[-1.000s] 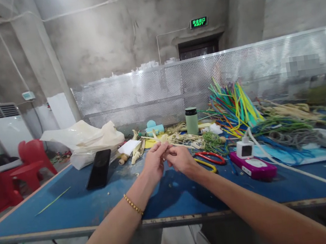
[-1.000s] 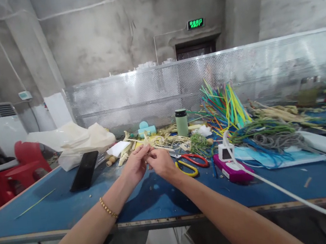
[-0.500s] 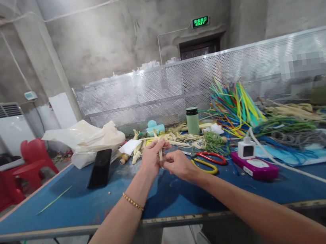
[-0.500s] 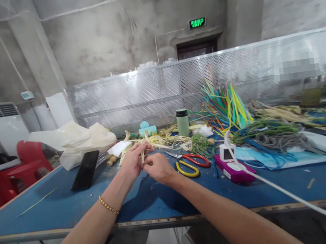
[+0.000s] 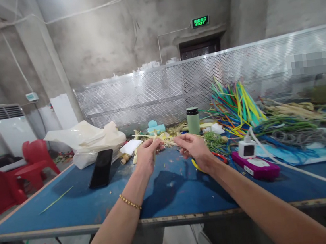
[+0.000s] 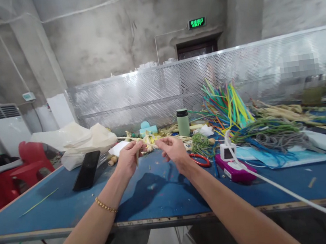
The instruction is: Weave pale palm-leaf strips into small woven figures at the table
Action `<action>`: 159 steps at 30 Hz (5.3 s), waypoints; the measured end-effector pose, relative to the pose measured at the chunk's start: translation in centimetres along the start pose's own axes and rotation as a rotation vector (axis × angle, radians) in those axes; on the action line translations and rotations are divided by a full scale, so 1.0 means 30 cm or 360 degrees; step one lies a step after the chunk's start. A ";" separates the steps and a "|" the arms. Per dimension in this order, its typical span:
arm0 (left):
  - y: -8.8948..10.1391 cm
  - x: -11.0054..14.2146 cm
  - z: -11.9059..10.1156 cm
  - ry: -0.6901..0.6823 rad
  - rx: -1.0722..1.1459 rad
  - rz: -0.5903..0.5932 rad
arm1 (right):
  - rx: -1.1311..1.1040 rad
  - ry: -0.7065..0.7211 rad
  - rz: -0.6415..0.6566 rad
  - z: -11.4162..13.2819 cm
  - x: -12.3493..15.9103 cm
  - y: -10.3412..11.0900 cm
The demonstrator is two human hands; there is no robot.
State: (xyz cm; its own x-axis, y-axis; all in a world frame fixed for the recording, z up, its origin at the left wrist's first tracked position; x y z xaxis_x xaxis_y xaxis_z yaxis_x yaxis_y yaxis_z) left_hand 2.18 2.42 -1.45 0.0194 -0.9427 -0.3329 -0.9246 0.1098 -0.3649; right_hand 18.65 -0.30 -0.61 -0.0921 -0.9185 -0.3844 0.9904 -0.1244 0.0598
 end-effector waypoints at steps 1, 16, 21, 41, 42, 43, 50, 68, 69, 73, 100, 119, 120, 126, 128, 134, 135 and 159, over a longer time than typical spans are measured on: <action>0.000 -0.001 0.004 0.0014 -0.0003 0.0017 | 0.0096 0.0126 -0.0007 0.008 -0.002 0.002; -0.029 0.017 0.032 0.0221 0.0047 0.0317 | 0.0737 0.0557 0.0067 0.022 -0.001 -0.016; -0.024 0.013 0.035 0.0293 0.0128 0.0290 | 0.0714 0.0492 0.0004 0.027 0.001 -0.012; -0.035 0.034 0.007 0.0060 -0.0340 0.0341 | 0.1058 0.0770 -0.0143 0.048 -0.005 0.022; -0.040 0.040 0.009 0.0070 -0.0420 0.0400 | 0.1046 0.0806 -0.0162 0.054 -0.007 0.028; -0.048 0.048 0.010 0.0080 -0.0502 0.0469 | 0.1023 0.0829 -0.0128 0.056 -0.008 0.028; -0.071 0.080 0.021 0.0084 -0.0768 0.0764 | 0.0890 0.0644 0.0141 0.051 -0.008 0.001; -0.070 0.080 0.024 0.0173 -0.0634 0.0820 | 0.0387 0.0389 0.0228 0.062 -0.003 -0.015; -0.071 0.081 0.021 0.0164 -0.0635 0.0816 | 0.0395 0.0407 0.0239 0.061 -0.004 -0.016; -0.071 0.074 0.001 0.0048 -0.0644 0.0714 | 0.0340 0.0353 0.0340 0.046 -0.009 -0.016; -0.051 0.059 -0.010 0.0042 -0.0631 0.0603 | 0.0803 0.0636 0.0292 0.048 -0.015 0.012; -0.059 0.071 -0.004 0.0058 -0.0705 0.0706 | 0.0787 0.0762 0.0304 0.066 -0.010 -0.005; -0.061 0.072 -0.004 0.0080 -0.0684 0.0727 | 0.0763 0.0733 0.0302 0.064 -0.011 -0.007; -0.061 0.063 -0.005 0.0082 -0.0526 0.0738 | 0.0671 0.0629 0.0232 0.066 -0.010 -0.007; -0.058 0.059 -0.003 0.0073 -0.0554 0.0727 | 0.0663 0.0613 0.0231 0.066 -0.011 -0.010; -0.057 0.061 -0.003 0.0069 -0.0624 0.0723 | 0.0578 0.0606 0.0214 0.072 -0.007 -0.012; -0.057 0.062 -0.004 0.0072 -0.0629 0.0729 | 0.0588 0.0601 0.0213 0.073 -0.005 -0.013; -0.015 0.011 0.021 0.0106 0.0022 0.0223 | 0.1235 0.1283 -0.0127 0.097 0.053 -0.042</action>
State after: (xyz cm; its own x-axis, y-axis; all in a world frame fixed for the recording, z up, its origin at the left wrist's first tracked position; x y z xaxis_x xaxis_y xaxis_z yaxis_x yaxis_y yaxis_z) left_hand 2.83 2.25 -1.95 -0.1351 -0.9366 -0.3234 -0.9110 0.2458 -0.3312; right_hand 16.96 -2.70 1.39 0.2193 -0.4213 -0.8800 0.6262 -0.6308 0.4581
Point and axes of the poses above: each hand's wrist, its own x-axis away from the middle knuckle, its own y-axis out of the back of the hand, z = x × y, the point moved 4 cm from there along -x, towards the middle knuckle, and after that the axes turned 1 degree about -z, right-handed, at the moved point
